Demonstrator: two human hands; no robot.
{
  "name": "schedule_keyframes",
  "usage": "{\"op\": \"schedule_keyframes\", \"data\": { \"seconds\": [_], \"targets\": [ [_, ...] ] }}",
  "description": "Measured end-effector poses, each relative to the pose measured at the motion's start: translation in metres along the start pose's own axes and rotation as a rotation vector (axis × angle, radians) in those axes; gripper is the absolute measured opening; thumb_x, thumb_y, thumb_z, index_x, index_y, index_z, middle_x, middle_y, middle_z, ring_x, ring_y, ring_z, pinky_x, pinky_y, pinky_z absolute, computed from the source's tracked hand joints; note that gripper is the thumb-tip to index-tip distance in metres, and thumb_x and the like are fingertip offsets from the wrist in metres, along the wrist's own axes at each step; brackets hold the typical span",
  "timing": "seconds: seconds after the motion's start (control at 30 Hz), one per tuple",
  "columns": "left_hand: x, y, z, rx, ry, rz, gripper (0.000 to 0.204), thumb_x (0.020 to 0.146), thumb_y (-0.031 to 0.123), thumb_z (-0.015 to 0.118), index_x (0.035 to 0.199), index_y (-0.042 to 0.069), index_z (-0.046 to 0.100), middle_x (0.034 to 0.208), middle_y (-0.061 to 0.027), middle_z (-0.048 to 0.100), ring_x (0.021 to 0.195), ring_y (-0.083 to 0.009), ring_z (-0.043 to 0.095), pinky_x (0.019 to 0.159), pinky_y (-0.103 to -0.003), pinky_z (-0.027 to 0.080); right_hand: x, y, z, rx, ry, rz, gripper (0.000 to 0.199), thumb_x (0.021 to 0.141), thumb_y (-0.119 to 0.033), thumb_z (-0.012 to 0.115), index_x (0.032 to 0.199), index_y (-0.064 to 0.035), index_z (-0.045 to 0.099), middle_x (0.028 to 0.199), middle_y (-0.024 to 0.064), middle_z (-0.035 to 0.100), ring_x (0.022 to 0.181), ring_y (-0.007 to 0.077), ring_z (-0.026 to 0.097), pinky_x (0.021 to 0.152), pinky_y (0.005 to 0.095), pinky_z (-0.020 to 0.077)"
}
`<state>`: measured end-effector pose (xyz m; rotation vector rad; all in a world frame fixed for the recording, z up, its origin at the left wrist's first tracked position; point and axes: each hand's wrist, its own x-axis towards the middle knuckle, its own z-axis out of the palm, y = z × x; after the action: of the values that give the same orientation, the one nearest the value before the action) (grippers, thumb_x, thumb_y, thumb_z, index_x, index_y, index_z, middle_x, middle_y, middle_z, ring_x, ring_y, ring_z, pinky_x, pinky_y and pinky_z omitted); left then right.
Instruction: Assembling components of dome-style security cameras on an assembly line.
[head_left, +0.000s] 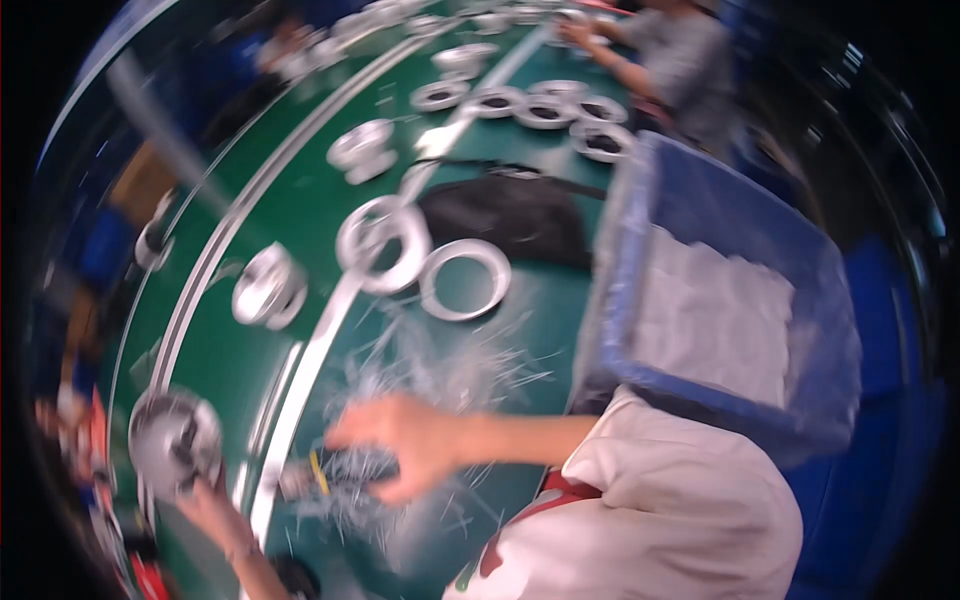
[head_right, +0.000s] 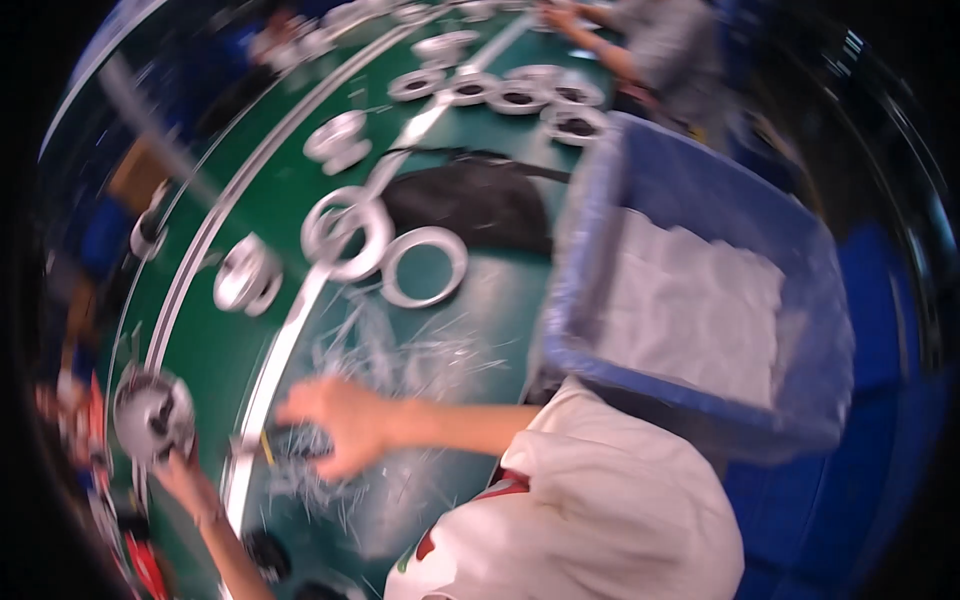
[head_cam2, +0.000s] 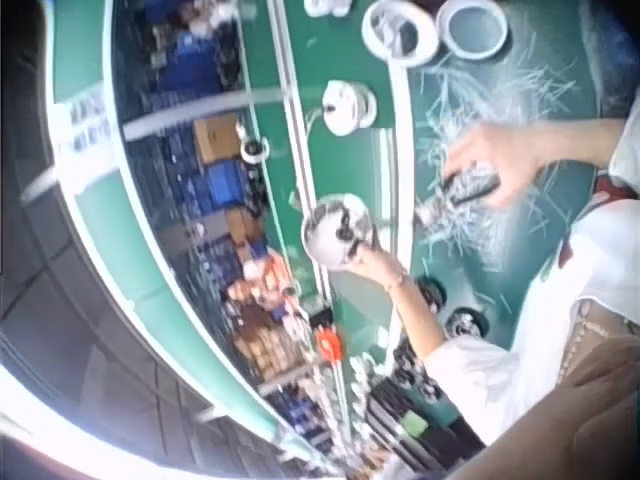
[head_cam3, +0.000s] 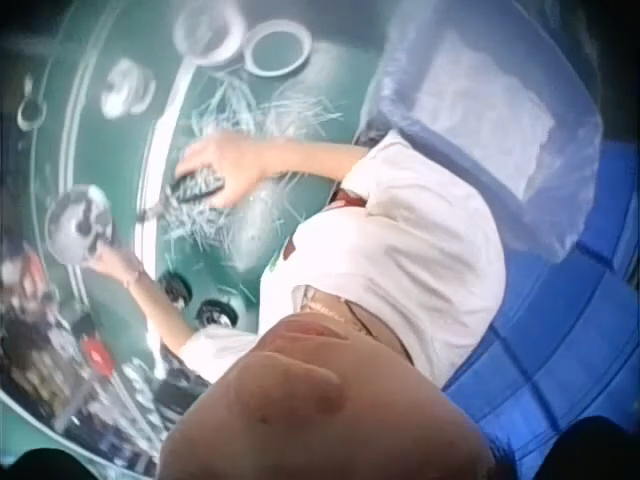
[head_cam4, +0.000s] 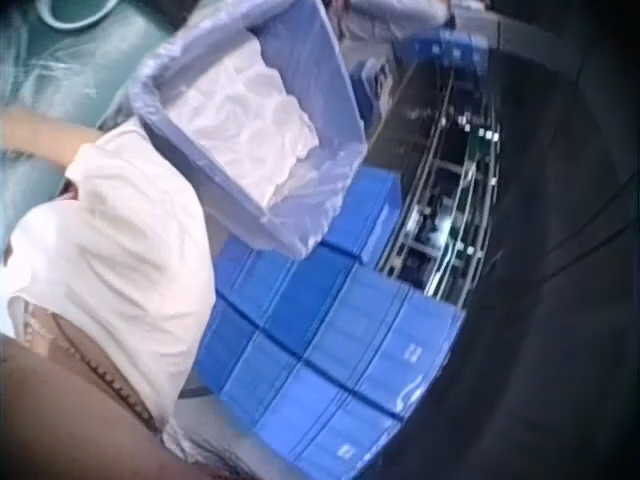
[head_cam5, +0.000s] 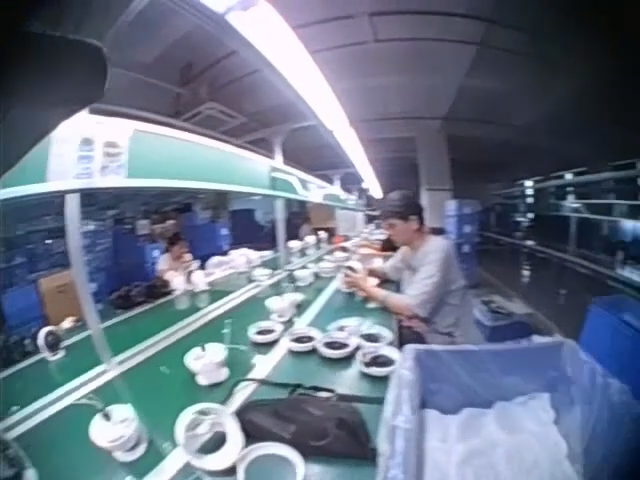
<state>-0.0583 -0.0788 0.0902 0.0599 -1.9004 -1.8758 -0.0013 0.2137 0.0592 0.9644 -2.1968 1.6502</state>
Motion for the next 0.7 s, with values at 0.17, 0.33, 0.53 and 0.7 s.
{"op": "schedule_keyframes", "data": {
  "seconds": [0.17,0.33,0.53,0.7],
  "targets": [
    [0.074,-0.082,-0.019,-0.607,-0.079,-0.651,0.039,0.072,-0.008,0.036,0.109,-0.021,0.036,0.118,-0.0279,0.039,0.113,-0.0399,0.036,0.096,-0.038,0.041,-0.096,0.005,0.005,0.029,-0.345,0.048,0.064,0.049,-0.027,0.067,0.104,0.0019,0.05,0.101,0.017,0.052,0.095,0.0325,0.049,0.08,0.0406,0.0406],
    [0.112,-0.149,-0.03,-0.688,0.058,-0.755,0.033,0.07,-0.009,0.033,0.099,-0.024,0.039,0.117,-0.032,0.035,0.116,-0.0463,0.027,0.093,-0.043,0.042,-0.131,0.022,0.025,0.014,-0.23,-0.001,0.07,0.044,-0.033,0.071,0.101,0.0029,0.051,0.091,0.0136,0.051,0.085,0.0298,0.047,0.073,0.0368,0.0394],
    [0.144,-0.212,-0.064,-0.68,0.105,-0.688,0.037,0.076,-0.001,0.036,0.109,-0.016,0.036,0.123,-0.026,0.033,0.118,-0.0406,0.029,0.091,-0.041,0.043,-0.117,0.031,0.017,0.111,-0.27,-0.145,0.056,0.062,-0.039,0.065,0.103,-0.0029,0.052,0.099,0.0156,0.054,0.087,0.0331,0.051,0.073,0.0416,0.0422],
    [0.164,-0.222,-0.097,-0.639,0.124,-0.621,0.04,0.081,0.006,0.038,0.118,-0.01,0.034,0.128,-0.021,0.032,0.119,-0.0358,0.03,0.089,-0.04,0.045,-0.117,0.032,0.033,0.011,-0.303,-0.229,0.03,0.074,-0.027,0.049,0.094,-0.0053,0.052,0.083,0.0086,0.051,0.074,0.0257,0.049,0.06,0.0355,0.0404]
  ]
}}
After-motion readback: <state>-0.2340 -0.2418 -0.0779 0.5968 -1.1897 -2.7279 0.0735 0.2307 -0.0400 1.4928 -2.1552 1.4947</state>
